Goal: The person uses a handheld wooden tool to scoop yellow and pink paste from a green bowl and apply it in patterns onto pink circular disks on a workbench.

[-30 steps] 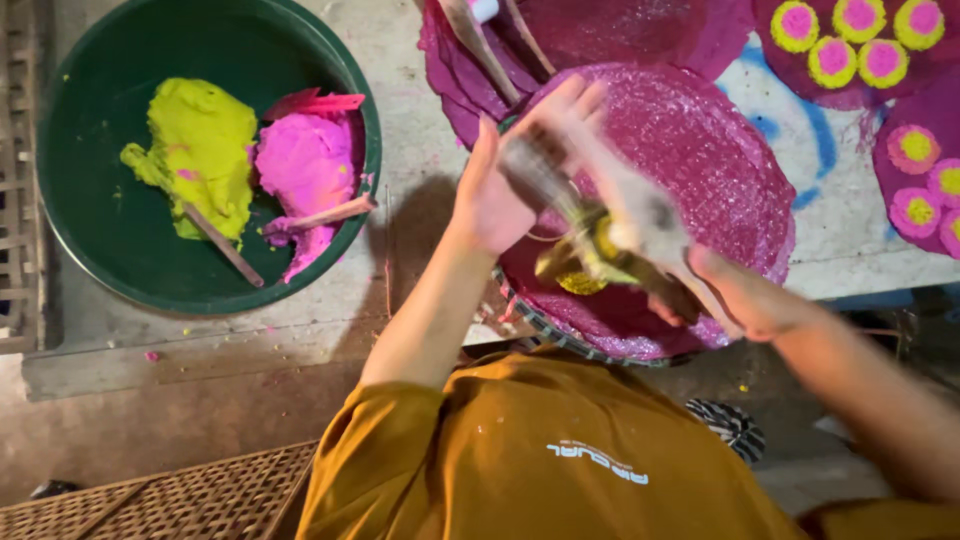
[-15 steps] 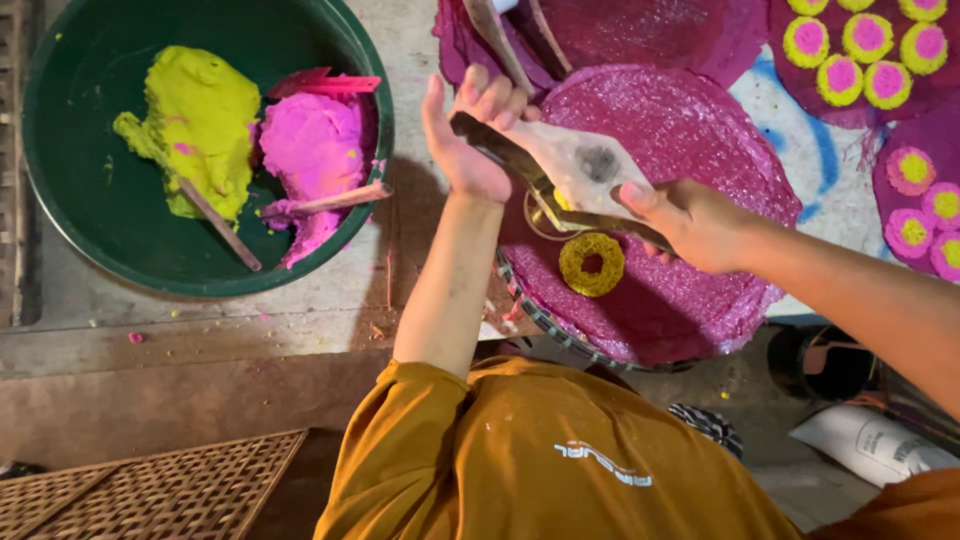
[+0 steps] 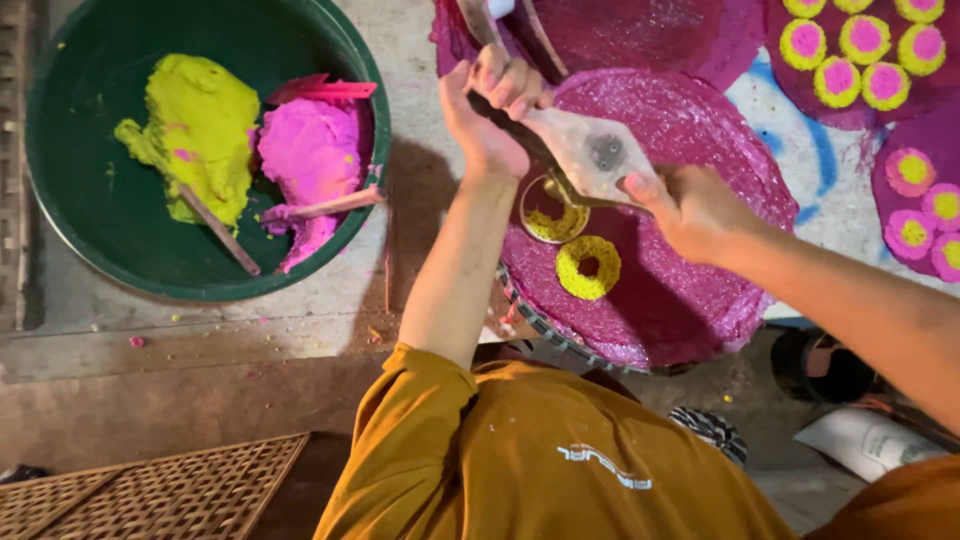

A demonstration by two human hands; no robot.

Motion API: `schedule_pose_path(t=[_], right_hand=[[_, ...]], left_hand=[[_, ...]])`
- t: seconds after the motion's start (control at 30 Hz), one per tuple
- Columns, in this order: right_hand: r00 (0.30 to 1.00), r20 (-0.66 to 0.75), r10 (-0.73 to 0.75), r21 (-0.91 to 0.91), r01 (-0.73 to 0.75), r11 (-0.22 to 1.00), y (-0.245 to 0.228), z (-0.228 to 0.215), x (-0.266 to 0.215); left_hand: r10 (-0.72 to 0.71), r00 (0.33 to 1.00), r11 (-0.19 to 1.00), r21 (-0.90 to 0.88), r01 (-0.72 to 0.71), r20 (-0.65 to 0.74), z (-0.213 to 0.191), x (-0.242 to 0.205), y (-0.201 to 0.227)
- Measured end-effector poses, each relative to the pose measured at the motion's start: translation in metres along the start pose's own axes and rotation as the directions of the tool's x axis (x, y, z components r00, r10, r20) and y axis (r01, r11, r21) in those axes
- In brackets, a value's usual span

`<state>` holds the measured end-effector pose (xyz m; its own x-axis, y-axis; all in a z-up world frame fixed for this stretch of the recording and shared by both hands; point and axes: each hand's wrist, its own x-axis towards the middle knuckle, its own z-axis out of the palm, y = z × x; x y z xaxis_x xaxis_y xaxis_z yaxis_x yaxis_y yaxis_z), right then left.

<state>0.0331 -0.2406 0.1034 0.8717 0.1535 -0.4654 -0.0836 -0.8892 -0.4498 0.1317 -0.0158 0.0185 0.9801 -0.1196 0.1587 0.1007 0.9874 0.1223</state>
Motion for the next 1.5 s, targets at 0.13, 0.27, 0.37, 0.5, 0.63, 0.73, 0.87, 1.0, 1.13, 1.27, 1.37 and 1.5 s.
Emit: schedule_pose_path(t=[0.13,0.27,0.37,0.5,0.63,0.73,0.87,1.0,1.13,1.27,1.37,1.5], right_hand=[[0.996,-0.002,-0.089,0.035,0.089,0.995,0.000,0.019,0.005],[0.992,0.122,0.014,0.111,-0.028,0.993,0.004,0.017,0.000],[0.982,0.133,0.137,0.008,-0.139,0.990,0.010,0.000,-0.003],[0.995,-0.011,0.103,-0.045,-0.103,0.994,0.017,-0.013,-0.001],[0.995,-0.097,0.019,0.103,-0.009,0.995,0.029,-0.008,0.001],[0.983,-0.176,-0.049,0.316,0.104,0.943,0.046,-0.001,-0.007],[0.918,-0.366,-0.150,0.531,0.339,0.777,0.063,0.015,-0.024],[0.838,-0.521,-0.162,0.700,0.529,0.480,0.073,0.052,-0.047],[0.800,-0.599,-0.032,0.751,0.576,0.322,0.089,0.090,-0.066],[0.774,-0.628,0.076,0.757,0.586,0.289,0.121,0.112,-0.077],[0.770,-0.626,0.121,0.762,0.572,0.304,0.146,0.113,-0.082],[0.787,-0.595,0.160,0.803,0.576,0.152,0.167,0.122,-0.094]], left_hand=[[0.018,1.000,0.997,0.077,-0.016,-0.024,0.003,-0.011,0.016],[-0.002,0.988,1.000,0.002,0.002,-0.156,0.001,-0.025,0.005],[-0.021,0.973,0.998,-0.065,0.007,-0.230,-0.002,-0.022,-0.015],[-0.026,0.994,0.996,-0.082,0.018,-0.102,-0.009,-0.001,-0.030],[-0.211,0.935,0.974,0.018,0.225,-0.286,-0.019,0.006,-0.012],[-0.208,0.965,0.925,0.290,0.247,-0.160,-0.023,-0.022,0.010],[-0.197,0.980,-0.061,0.998,0.027,-0.038,-0.012,-0.070,0.022],[-0.402,0.912,-0.512,0.846,-0.152,-0.079,0.006,-0.096,0.016],[-0.439,0.898,-0.486,0.851,-0.201,-0.039,0.015,-0.096,0.010],[-0.423,0.904,-0.533,0.823,-0.196,-0.059,0.009,-0.105,0.011],[-0.398,0.917,-0.525,0.824,-0.211,-0.018,0.007,-0.098,0.010],[-0.381,0.924,-0.507,0.831,-0.227,0.020,0.018,-0.064,0.001]])
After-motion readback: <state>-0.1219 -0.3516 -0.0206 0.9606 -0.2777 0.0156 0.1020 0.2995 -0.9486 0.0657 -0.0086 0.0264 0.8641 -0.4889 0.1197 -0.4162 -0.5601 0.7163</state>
